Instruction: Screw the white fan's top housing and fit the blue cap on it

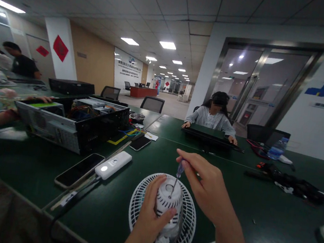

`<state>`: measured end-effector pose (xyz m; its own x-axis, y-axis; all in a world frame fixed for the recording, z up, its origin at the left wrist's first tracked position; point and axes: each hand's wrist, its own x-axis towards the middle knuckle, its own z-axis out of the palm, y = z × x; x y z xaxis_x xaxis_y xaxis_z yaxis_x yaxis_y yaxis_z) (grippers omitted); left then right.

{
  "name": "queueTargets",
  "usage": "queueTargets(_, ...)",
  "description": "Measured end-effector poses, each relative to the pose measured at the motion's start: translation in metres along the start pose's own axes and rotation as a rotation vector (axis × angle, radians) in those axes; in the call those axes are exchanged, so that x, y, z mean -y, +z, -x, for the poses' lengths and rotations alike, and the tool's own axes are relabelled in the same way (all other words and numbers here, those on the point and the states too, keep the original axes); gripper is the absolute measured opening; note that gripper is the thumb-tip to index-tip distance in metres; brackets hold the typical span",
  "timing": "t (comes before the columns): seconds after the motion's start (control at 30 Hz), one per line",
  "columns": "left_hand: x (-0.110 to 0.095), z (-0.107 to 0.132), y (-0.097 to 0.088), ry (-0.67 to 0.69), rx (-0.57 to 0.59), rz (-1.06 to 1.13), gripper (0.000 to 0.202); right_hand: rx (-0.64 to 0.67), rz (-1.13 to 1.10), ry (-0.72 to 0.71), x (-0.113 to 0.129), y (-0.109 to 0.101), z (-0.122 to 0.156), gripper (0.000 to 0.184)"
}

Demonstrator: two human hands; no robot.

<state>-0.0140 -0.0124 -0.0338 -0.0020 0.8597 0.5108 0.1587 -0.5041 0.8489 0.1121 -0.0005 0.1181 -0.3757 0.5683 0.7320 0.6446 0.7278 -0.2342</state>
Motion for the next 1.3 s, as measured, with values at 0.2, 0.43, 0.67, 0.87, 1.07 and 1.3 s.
queueTargets(0.2,0.0,-0.001,0.0,0.002,0.0,0.001,0.058,-0.13,0.199,0.02,-0.001,0.01,0.002,0.019)
queueTargets(0.43,0.0,0.0,-0.001,-0.021,0.004,-0.009,0.059,-0.046,0.011,0.024,-0.002,0.004,0.0,0.024)
queueTargets(0.67,0.002,0.0,0.0,-0.014,-0.005,0.002,0.059,-0.013,0.149,0.068,-0.001,0.002,0.0,0.019)
queueTargets(0.87,0.001,0.0,0.0,-0.028,0.0,0.007,0.059,0.042,0.033,0.029,-0.001,-0.005,0.003,0.021)
queueTargets(1.07,0.001,-0.002,0.001,-0.02,-0.012,-0.012,0.058,0.071,0.247,0.061,0.001,0.005,0.001,0.025)
queueTargets(1.3,0.003,0.0,0.001,-0.017,-0.014,-0.008,0.058,0.147,0.039,0.023,0.004,-0.006,0.005,0.036)
